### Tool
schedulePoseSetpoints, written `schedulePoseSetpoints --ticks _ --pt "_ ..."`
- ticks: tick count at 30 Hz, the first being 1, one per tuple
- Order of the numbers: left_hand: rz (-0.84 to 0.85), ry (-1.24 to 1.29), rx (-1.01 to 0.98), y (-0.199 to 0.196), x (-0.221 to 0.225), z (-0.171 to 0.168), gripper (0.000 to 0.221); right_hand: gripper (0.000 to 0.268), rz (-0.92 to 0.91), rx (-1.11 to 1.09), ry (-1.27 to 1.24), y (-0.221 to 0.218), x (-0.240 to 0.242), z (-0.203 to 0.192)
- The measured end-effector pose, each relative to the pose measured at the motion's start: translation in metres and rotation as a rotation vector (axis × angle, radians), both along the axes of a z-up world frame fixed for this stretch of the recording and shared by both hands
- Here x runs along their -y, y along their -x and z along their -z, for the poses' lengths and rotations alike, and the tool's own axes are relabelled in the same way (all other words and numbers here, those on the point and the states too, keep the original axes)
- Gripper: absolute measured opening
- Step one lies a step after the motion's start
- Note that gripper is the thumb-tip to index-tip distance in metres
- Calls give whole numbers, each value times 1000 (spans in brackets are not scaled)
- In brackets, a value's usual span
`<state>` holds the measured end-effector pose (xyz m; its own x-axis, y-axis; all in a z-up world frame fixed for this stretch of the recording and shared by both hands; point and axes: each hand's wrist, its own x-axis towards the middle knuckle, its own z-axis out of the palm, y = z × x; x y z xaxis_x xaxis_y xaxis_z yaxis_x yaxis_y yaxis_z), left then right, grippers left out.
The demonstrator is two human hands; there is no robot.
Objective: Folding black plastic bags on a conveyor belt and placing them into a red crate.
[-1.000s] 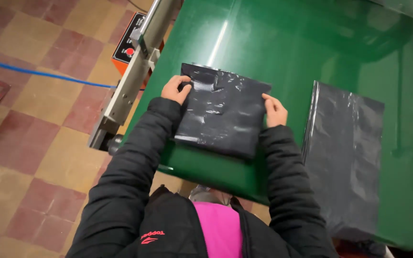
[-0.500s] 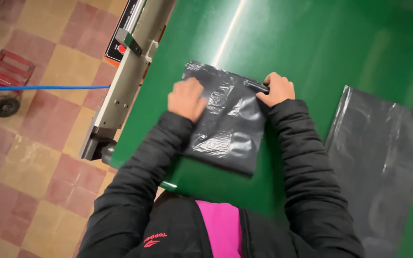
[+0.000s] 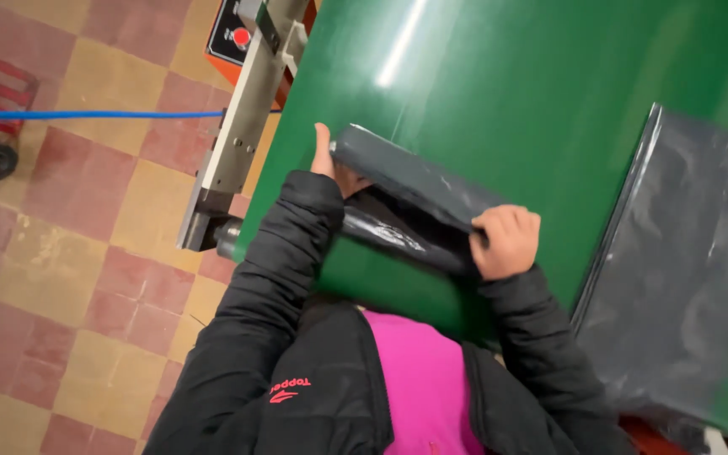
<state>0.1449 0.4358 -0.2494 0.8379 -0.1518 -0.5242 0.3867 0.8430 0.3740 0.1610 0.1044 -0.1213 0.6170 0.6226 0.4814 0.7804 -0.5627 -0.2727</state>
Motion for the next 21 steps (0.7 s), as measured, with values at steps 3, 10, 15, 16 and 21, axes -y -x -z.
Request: schedulePoseSetpoints --ticks 3,10,15,16,21 --pt "-7 65 66 26 -9 22 98 25 18 -54 9 45 14 28" --pt "-430 -1424 281 56 -95 -44 55 24 38 42 69 66 4 56" --pt "-423 -2363 336 0 -204 -28 86 23 125 44 145 77 2 56" --pt "-285 -2363 343 -13 -218 -24 86 23 103 67 148 73 2 57" --pt "199 -2187 268 -36 -229 -23 81 22 133 102 147 79 4 52"
